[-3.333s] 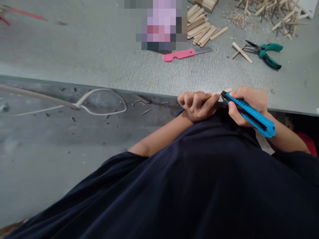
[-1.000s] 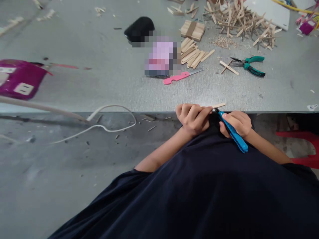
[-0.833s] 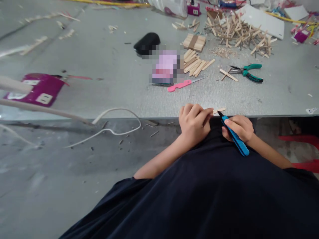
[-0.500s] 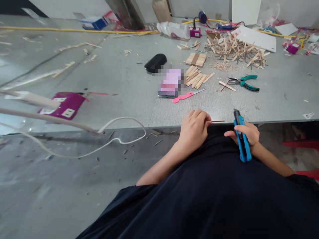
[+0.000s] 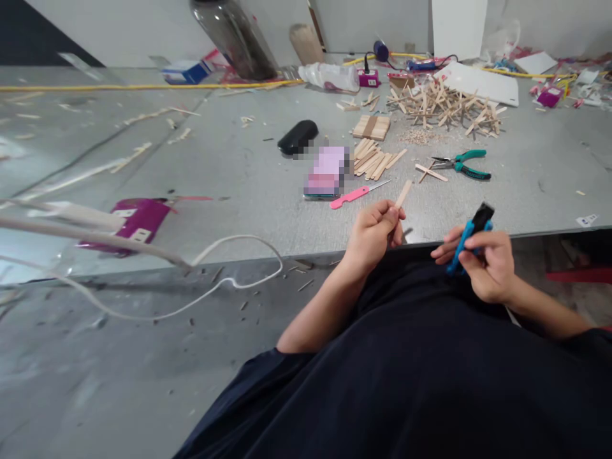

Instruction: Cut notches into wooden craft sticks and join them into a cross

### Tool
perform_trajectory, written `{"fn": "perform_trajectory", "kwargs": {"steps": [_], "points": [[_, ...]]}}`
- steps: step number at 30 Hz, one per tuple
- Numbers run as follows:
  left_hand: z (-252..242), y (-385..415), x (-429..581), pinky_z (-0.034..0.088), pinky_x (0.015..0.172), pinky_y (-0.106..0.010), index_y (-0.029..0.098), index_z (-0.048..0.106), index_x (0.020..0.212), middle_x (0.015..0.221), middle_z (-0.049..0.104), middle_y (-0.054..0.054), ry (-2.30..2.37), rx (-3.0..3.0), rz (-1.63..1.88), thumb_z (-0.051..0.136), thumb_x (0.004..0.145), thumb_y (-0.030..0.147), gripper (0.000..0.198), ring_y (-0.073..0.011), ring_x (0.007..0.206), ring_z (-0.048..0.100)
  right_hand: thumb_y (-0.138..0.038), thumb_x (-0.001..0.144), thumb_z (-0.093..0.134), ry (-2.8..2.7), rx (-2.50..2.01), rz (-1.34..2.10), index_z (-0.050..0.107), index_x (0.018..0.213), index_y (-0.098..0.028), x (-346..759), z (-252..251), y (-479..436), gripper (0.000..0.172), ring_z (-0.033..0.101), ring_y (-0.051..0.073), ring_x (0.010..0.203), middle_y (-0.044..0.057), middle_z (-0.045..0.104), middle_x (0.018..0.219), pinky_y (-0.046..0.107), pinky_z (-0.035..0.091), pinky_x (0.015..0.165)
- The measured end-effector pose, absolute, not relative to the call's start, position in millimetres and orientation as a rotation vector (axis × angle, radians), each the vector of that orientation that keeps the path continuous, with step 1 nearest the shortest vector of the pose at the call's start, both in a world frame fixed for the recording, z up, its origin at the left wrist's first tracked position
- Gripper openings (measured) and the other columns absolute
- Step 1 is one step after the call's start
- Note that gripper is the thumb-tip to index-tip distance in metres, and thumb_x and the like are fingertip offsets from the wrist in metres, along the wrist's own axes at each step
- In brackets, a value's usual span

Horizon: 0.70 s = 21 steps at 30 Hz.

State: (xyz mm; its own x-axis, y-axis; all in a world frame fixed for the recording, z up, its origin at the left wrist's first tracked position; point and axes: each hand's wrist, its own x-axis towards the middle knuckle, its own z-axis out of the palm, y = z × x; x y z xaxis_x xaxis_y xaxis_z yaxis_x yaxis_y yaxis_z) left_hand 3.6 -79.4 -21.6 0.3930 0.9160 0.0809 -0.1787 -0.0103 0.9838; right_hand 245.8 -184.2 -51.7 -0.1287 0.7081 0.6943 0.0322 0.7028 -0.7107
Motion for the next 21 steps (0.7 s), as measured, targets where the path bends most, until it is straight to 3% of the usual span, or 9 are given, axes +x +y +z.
{"fn": "perform_trajectory", "kwargs": {"steps": [3,4,5,7,9,11,14,21], "points": [[-20,-73,16,0.031,0.048,-0.021,0.024,0.066,0.088,0.051,0.061,0.006,0.653,1.173,1.063,0.091,0.098,0.058,0.043,-0.0071,0.042,0.044,-0.031,0.122,0.071,-1.728,-0.496,0.413,0.036,0.177,-0.063,256,-29,-109,0.073,0.071,0.011,0.06,-0.002,0.084,0.139,0.027,0.065,0.053],[-19,-71,20,0.032,0.049,-0.02,0.024,0.066,0.088,0.051,0.061,0.007,0.616,1.144,1.084,0.091,0.098,0.058,0.044,-0.0069,0.043,0.044,-0.04,0.122,0.071,-1.764,-0.478,0.334,0.026,0.183,-0.062,261,-22,-82,0.079,0.067,0.013,0.059,-0.002,0.085,0.137,0.029,0.065,0.053],[-20,-68,24,0.032,0.05,-0.02,0.024,0.065,0.088,0.052,0.061,0.007,0.587,1.121,1.101,0.091,0.099,0.058,0.044,-0.0067,0.044,0.045,-0.048,0.122,0.071,-1.791,-0.542,0.306,0.02,0.186,-0.058,265,-16,-58,0.083,0.072,0.017,0.068,0.0,0.086,0.136,0.034,0.067,0.058],[-21,-63,31,0.032,0.05,-0.02,0.024,0.065,0.09,0.053,0.061,0.007,0.563,1.087,1.127,0.091,0.099,0.059,0.045,-0.0069,0.044,0.046,-0.059,0.121,0.067,-1.852,-0.629,0.277,0.026,0.188,-0.047,272,-10,-18,0.079,0.079,0.025,0.089,0.005,0.084,0.135,0.042,0.069,0.07],[-25,-60,35,0.033,0.049,-0.02,0.024,0.064,0.092,0.054,0.062,0.007,0.565,1.074,1.16,0.09,0.1,0.06,0.045,-0.0076,0.044,0.047,-0.063,0.12,0.066,-1.931,-0.71,0.26,0.047,0.177,-0.039,276,-13,8,0.065,0.074,0.025,0.085,0.002,0.081,0.113,0.047,0.067,0.081],[-30,-60,37,0.035,0.049,-0.021,0.025,0.064,0.094,0.055,0.063,0.007,0.568,1.09,1.192,0.09,0.101,0.062,0.046,-0.0082,0.044,0.048,-0.065,0.117,0.069,-2.009,-0.754,0.259,0.063,0.151,-0.034,278,-23,23,0.047,0.062,0.022,0.075,-0.002,0.071,0.094,0.044,0.06,0.078],[-36,-62,37,0.036,0.049,-0.022,0.026,0.063,0.095,0.056,0.065,0.006,0.558,1.131,1.208,0.089,0.103,0.068,0.05,-0.0084,0.044,0.048,-0.07,0.114,0.068,-1.991,-0.765,0.325,0.063,0.129,-0.034,278,-37,32,0.039,0.051,0.021,0.071,-0.003,0.064,0.087,0.042,0.05,0.071],[-36,-63,35,0.038,0.049,-0.021,0.026,0.062,0.095,0.056,0.066,0.007,0.521,1.18,1.174,0.092,0.102,0.077,0.059,-0.0083,0.045,0.051,-0.068,0.107,0.073,-2.3,-0.905,0.324,0.052,0.088,-0.031,273,-34,17,0.047,0.05,0.023,0.071,-0.001,0.054,0.074,0.043,0.043,0.073]]}}
